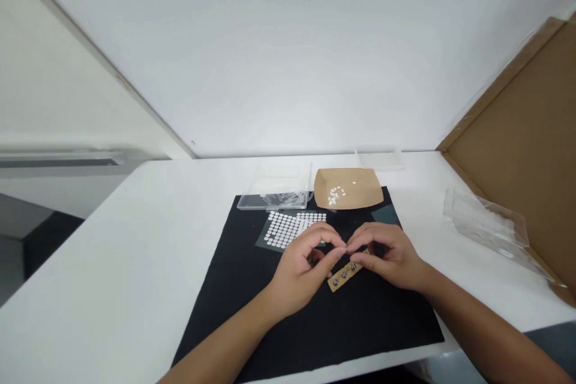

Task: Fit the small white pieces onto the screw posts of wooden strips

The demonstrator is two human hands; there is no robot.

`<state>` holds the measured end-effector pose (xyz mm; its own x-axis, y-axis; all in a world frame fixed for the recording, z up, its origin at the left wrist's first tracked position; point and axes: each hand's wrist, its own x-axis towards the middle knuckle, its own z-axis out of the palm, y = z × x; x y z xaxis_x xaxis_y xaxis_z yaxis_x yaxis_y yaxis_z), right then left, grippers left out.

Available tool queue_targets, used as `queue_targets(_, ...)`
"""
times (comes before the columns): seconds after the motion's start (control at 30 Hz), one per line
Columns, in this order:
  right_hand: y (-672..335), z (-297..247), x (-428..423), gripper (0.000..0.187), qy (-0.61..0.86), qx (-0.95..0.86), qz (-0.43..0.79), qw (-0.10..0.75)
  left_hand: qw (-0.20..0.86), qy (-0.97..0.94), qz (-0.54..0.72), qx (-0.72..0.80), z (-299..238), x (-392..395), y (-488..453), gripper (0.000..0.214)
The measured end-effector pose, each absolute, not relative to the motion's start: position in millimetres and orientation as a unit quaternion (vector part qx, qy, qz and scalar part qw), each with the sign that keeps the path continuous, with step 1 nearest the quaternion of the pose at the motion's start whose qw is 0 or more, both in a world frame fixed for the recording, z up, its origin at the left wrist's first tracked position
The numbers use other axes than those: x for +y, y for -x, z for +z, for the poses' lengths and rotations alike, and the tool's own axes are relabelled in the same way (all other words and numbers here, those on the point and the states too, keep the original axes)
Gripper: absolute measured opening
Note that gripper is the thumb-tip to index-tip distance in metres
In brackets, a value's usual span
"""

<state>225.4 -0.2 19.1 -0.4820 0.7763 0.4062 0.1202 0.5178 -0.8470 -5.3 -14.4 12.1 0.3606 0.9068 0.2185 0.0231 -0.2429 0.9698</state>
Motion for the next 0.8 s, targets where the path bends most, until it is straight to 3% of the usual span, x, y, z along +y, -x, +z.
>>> queue_targets(0.5, -223.9, 20.6, -0.1, 0.005, 0.307, -0.776, 0.371, 0.407, 0.467, -0.683, 0.42, 0.373, 8.9, -12.3, 3.3, 0.018)
queue_targets(0.8, -223.8, 9.9, -2.2, 0.006, 0.33, -0.851, 0.187, 0.362, 0.439, -0.7, 0.423, 0.371, 8.5, -6.9, 4.6, 0.014)
